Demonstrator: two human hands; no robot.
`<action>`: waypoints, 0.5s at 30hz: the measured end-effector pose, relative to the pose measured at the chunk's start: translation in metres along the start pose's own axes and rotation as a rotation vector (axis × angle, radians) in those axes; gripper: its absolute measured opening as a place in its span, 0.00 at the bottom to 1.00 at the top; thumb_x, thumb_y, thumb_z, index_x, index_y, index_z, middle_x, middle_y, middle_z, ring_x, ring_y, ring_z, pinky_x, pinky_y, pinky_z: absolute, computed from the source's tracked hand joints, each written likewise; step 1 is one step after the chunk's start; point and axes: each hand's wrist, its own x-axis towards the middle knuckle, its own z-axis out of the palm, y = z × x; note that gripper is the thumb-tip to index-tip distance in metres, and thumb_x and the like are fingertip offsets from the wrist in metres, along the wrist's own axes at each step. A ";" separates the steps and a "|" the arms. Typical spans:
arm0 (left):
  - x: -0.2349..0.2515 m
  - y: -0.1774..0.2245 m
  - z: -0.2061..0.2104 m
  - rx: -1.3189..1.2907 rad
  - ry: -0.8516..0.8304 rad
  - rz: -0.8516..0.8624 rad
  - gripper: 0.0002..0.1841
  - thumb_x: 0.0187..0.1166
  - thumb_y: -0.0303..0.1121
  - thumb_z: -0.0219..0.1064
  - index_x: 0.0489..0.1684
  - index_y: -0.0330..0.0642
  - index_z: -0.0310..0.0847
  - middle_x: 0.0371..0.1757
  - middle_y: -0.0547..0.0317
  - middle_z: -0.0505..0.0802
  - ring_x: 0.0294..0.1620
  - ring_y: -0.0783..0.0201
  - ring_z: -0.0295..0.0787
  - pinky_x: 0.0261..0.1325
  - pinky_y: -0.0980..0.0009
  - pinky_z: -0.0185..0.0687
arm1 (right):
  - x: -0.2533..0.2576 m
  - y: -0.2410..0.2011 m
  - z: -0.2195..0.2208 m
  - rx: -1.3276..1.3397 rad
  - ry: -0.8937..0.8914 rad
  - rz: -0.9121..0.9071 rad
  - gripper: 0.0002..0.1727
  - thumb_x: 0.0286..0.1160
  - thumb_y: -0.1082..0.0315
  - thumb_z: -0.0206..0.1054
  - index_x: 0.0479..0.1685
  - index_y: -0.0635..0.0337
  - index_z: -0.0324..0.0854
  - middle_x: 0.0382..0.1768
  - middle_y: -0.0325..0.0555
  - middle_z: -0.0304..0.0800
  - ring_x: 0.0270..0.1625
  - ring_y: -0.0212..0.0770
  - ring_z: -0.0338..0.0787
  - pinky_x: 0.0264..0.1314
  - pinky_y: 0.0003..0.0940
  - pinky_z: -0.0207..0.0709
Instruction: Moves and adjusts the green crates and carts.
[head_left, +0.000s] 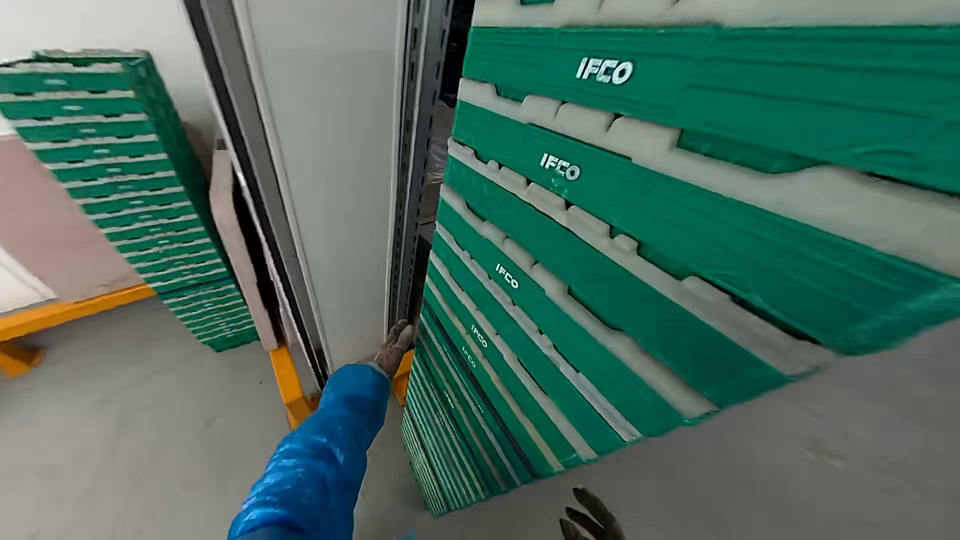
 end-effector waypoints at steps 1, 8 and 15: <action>0.022 -0.003 0.001 -0.004 -0.035 0.045 0.38 0.91 0.55 0.47 0.94 0.38 0.47 0.90 0.37 0.64 0.88 0.45 0.64 0.86 0.46 0.63 | -0.002 -0.005 0.007 0.006 0.041 -0.050 0.48 0.79 0.51 0.69 0.83 0.84 0.52 0.81 0.78 0.63 0.72 0.47 0.83 0.65 0.35 0.84; 0.046 0.011 0.009 -0.117 -0.201 -0.092 0.38 0.94 0.55 0.28 0.89 0.32 0.56 0.83 0.34 0.74 0.84 0.53 0.71 0.86 0.56 0.64 | -0.004 -0.070 0.088 -0.007 0.469 -0.182 0.66 0.72 0.30 0.64 0.88 0.80 0.36 0.89 0.65 0.52 0.89 0.37 0.61 0.84 0.36 0.68; 0.072 0.011 -0.005 -0.030 -0.295 -0.104 0.33 0.96 0.49 0.34 0.87 0.29 0.58 0.85 0.32 0.70 0.88 0.48 0.64 0.89 0.51 0.57 | 0.051 -0.135 0.150 -0.010 0.966 -0.136 0.44 0.87 0.57 0.51 0.79 0.95 0.38 0.71 0.75 0.71 0.75 0.24 0.74 0.76 0.16 0.65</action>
